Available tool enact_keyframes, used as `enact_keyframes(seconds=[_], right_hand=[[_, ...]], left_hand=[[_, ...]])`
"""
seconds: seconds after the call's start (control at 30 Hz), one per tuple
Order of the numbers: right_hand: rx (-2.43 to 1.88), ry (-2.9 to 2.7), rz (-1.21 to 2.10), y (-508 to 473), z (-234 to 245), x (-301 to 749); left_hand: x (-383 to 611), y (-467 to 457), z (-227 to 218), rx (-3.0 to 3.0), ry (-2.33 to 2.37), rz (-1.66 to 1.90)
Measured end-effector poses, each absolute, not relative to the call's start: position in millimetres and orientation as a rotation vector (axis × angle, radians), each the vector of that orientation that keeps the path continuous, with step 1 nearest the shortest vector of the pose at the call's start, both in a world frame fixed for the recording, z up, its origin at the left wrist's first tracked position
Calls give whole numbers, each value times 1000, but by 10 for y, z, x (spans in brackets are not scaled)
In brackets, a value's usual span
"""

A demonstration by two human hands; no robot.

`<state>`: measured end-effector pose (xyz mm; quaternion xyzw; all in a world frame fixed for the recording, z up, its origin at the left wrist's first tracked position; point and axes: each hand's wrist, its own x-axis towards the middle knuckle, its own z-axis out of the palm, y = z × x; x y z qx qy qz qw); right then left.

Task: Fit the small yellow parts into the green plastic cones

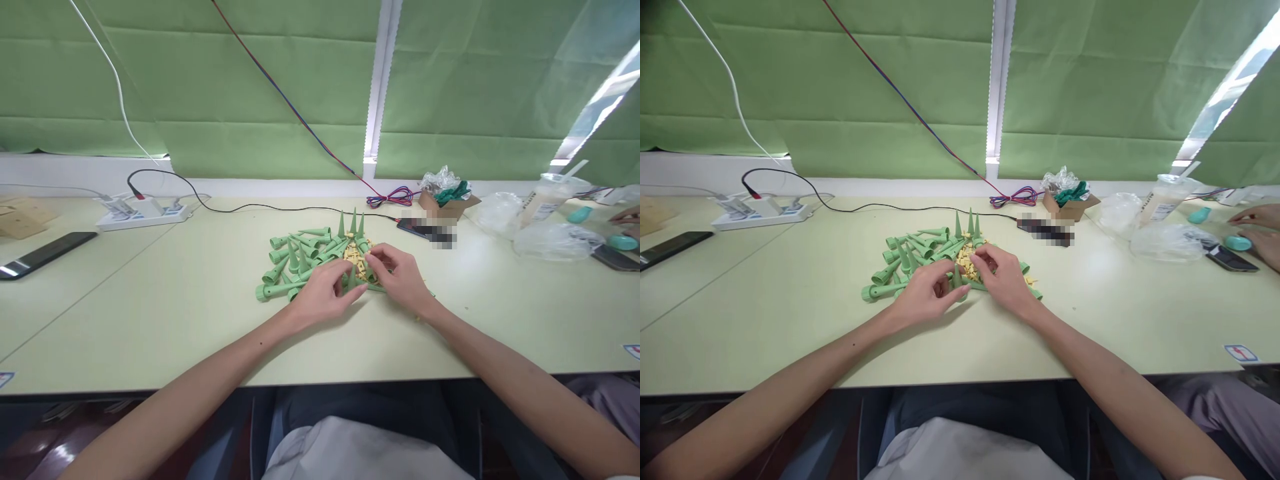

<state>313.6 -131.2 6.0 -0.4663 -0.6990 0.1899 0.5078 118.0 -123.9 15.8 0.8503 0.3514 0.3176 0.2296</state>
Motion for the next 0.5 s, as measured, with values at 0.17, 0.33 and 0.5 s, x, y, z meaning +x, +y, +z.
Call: enact_keyframes(seconds=[0.17, 0.33, 0.5], right_hand=[[-1137, -1668, 457, -1318, 62, 3131], [-1137, -1689, 424, -1333, 68, 3122], [-1118, -1734, 384, -1361, 69, 3108]], left_hand=[[1174, -1236, 127, 2464, 867, 758], [1181, -1225, 157, 2259, 926, 821], [1176, -1205, 217, 1812, 1000, 985]])
